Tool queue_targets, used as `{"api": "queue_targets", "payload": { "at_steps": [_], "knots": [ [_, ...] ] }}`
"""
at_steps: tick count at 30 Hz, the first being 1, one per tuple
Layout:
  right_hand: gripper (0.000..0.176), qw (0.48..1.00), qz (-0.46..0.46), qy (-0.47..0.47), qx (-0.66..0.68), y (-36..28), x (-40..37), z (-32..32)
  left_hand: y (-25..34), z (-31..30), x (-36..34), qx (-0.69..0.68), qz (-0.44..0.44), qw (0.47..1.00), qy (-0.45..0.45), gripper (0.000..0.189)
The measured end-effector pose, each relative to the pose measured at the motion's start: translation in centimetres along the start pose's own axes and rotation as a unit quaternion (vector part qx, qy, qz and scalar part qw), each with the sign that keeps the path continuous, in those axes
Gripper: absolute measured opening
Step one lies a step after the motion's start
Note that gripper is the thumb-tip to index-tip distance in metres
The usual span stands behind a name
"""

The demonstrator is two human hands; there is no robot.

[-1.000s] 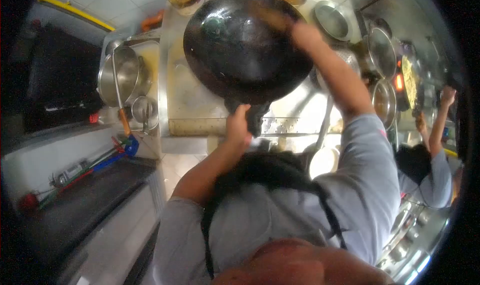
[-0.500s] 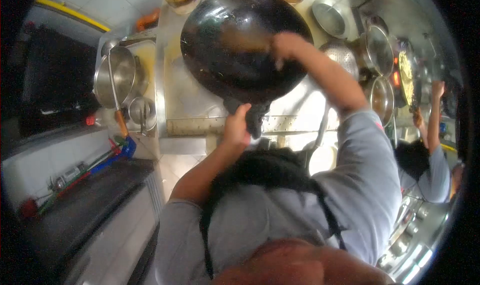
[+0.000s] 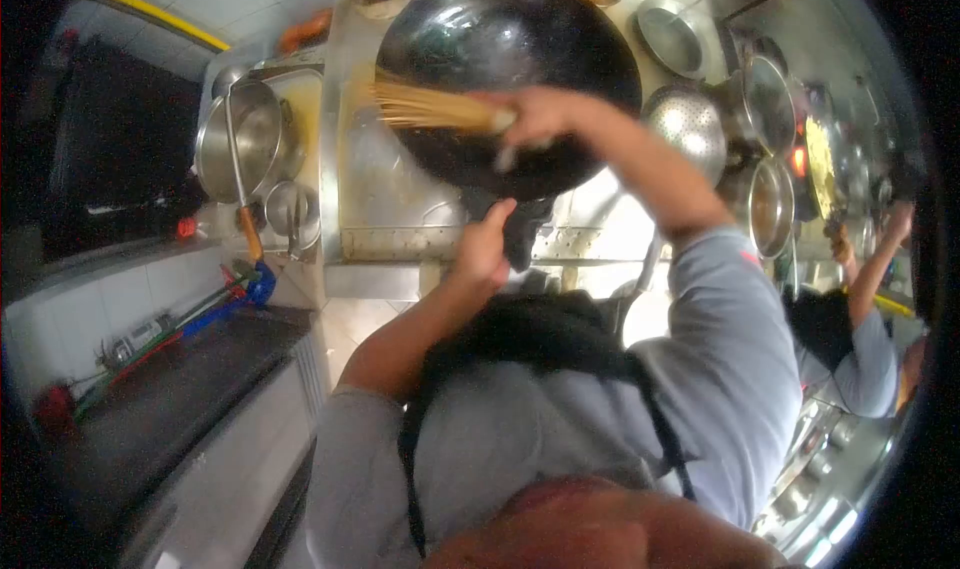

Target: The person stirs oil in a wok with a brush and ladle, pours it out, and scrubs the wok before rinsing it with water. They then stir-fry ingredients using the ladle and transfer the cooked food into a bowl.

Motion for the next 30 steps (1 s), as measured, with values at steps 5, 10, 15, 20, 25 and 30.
{"api": "queue_targets", "payload": {
  "at_steps": [5,10,15,20,25,30],
  "knots": [
    [0.08,0.939,0.198,0.223,-0.174,5.1,-2.8,-9.1,0.7,0.5,-1.1,-0.029,-0.051,0.997,0.046,0.035],
    [0.075,0.988,0.113,0.011,-0.109,1.5,-2.1,-1.5,0.3,-0.1,0.5,0.068,0.093,0.993,-0.033,0.042],
    [0.062,0.958,-0.073,0.257,-0.107,0.7,-3.6,-3.1,0.3,-0.6,0.9,-0.115,0.175,0.977,-0.049,0.026],
    [0.082,0.897,0.248,0.319,-0.18,9.9,-2.7,-8.1,0.3,-0.4,0.5,0.003,0.036,0.999,0.027,0.027],
    [0.072,0.998,-0.04,0.055,0.007,2.8,-3.5,-3.1,-1.8,-0.7,1.7,-0.156,-0.04,0.987,0.012,0.027],
    [0.069,0.869,0.28,0.344,-0.219,11.9,-6.4,-10.7,0.2,0.4,0.1,-0.16,0.147,0.974,-0.068,0.029]
  ]
}}
Point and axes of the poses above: each hand's wrist, its own x-axis towards the middle knuckle, its own z-axis out of the palm, y = z × x, the point moved 9 cm from there along x, towards the middle knuckle, and after that the axes turned 2 degrees about -z, right-handed, at the moved point
